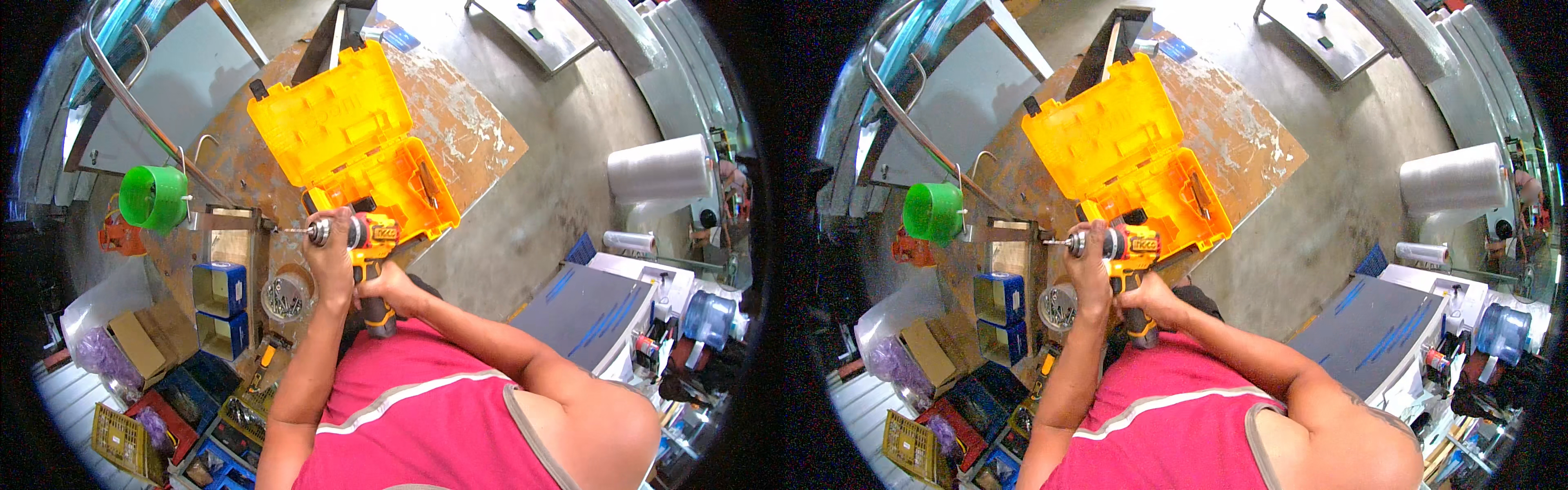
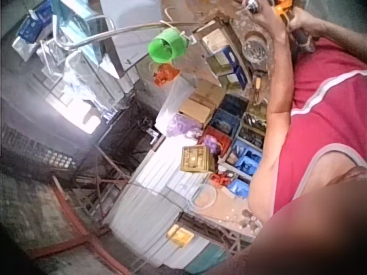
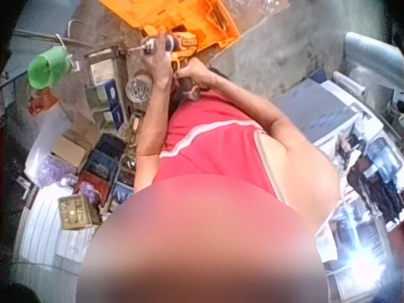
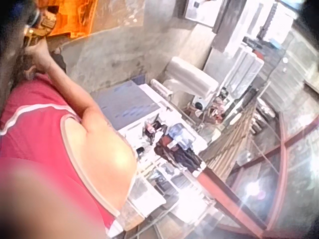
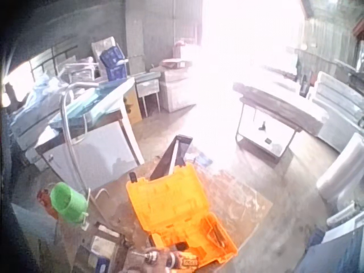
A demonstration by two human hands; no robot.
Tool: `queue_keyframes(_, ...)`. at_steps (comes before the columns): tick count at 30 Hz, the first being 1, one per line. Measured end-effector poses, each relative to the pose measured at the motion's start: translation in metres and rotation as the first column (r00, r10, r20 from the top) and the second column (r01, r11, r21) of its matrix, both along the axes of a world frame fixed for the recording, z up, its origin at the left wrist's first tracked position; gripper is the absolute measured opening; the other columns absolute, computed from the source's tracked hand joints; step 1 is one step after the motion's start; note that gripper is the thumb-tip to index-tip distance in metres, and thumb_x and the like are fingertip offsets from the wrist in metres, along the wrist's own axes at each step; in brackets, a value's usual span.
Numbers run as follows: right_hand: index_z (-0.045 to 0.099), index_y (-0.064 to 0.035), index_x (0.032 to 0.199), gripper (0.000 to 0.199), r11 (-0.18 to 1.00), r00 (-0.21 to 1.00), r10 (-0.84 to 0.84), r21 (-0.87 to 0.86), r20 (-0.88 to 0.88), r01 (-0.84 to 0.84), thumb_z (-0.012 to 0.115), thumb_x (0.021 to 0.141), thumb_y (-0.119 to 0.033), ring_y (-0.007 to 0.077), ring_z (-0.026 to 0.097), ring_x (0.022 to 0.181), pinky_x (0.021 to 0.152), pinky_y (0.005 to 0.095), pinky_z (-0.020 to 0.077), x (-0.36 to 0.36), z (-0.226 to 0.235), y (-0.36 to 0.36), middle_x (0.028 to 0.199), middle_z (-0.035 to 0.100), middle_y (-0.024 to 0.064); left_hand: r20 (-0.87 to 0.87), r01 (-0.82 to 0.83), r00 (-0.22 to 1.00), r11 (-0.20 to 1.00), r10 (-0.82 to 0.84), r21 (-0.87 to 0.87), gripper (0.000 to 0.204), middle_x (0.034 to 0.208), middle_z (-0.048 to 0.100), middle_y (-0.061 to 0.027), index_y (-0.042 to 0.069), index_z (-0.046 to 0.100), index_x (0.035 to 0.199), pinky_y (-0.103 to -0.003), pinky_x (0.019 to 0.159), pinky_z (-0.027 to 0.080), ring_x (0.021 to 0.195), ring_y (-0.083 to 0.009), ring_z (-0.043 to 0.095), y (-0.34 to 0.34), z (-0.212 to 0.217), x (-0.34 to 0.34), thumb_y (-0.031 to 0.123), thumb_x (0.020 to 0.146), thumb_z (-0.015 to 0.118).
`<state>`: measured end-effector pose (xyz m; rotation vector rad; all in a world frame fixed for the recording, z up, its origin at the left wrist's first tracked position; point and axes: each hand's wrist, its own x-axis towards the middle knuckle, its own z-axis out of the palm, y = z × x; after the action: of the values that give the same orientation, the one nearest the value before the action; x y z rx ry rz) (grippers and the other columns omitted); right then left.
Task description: The person uses a cordless drill to fasten screws into a small metal frame. They retrieve screws and a drill bit from a yellow toolbox, attach the bit to the drill, and drive screws into the frame. The person also moves a yellow crate and handles a small white box from a shelf.
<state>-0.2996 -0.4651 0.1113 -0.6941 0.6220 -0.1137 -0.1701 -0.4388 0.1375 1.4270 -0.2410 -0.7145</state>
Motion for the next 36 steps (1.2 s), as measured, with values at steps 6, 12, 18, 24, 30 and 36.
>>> queue_keyframes(6,0.066,-0.0019,0.103,0.028,0.989,0.998,-0.061,0.136,-0.014,0.062,0.076,0.08,-0.014,0.0187,0.068,0.069,0.066,0.0347,0.0583,-0.049,-0.007,-0.043,0.082,0.069,0.0082,0.254,0.421,0.887,0.902,-0.385,-0.102,0.034,0.14,0.054,-0.0121,0.001,0.059,0.118,-0.037,0.109,0.042,0.128,-0.0228,0.054,0.047,0.013,-0.037,0.025,0.097,0.074)
queue_keyframes(12,0.06,-0.0024,0.109,0.035,0.99,0.999,-0.032,0.133,-0.026,0.035,0.075,0.079,-0.009,0.0215,0.067,0.07,0.066,0.0365,0.0574,-0.093,-0.018,-0.049,0.082,0.066,0.01,-0.045,0.352,0.933,0.93,-0.357,-0.103,0.025,0.128,0.065,-0.008,0.0,0.065,0.126,-0.033,0.103,0.048,0.118,-0.0159,0.06,-0.001,-0.016,-0.033,0.009,0.103,0.063)
queue_keyframes(18,0.06,-0.0043,0.108,0.034,0.947,0.989,-0.122,0.289,-0.08,0.14,0.078,0.079,-0.011,0.0208,0.068,0.069,0.066,0.0366,0.0581,-0.128,-0.048,-0.037,0.083,0.067,0.0089,-0.077,0.28,0.957,0.96,-0.28,-0.013,0.02,0.119,0.068,-0.0061,0.0,0.071,0.118,-0.028,0.094,0.051,0.109,-0.0127,0.062,-0.023,-0.036,-0.048,0.004,0.098,0.07)
queue_keyframes(24,0.057,-0.0062,0.114,0.04,0.909,0.971,-0.215,0.342,-0.107,0.239,0.079,0.081,-0.011,0.0218,0.069,0.071,0.067,0.0375,0.059,-0.161,-0.059,-0.03,0.084,0.067,0.008,0.161,0.445,0.875,0.889,-0.457,0.105,0.011,0.107,0.067,-0.0073,0.0,0.073,0.105,-0.029,0.091,0.05,0.1,-0.0161,0.063,-0.046,-0.044,-0.05,0.0,0.094,0.071)
queue_keyframes(30,0.057,-0.0057,0.116,0.042,0.896,0.954,-0.257,0.333,-0.154,0.295,0.079,0.081,-0.012,0.0224,0.069,0.07,0.066,0.0377,0.059,-0.175,-0.066,-0.031,0.085,0.067,0.0084,0.443,0.531,0.66,0.794,-0.607,0.298,0.007,0.1,0.064,-0.0059,-0.002,0.07,0.102,-0.028,0.087,0.049,0.095,-0.0147,0.063,-0.066,-0.048,-0.043,0.001,0.095,0.069)
queue_keyframes(36,0.056,-0.0037,0.116,0.043,0.86,0.915,-0.324,0.329,-0.239,0.39,0.079,0.081,-0.011,0.0227,0.069,0.073,0.07,0.0398,0.0596,-0.2,-0.071,-0.035,0.084,0.066,0.0082,0.583,0.317,0.544,0.791,-0.603,0.523,0.022,0.11,0.067,-0.0137,-0.002,0.068,0.112,-0.038,0.093,0.05,0.101,-0.0266,0.064,-0.1,-0.085,-0.013,0.013,0.095,0.068)
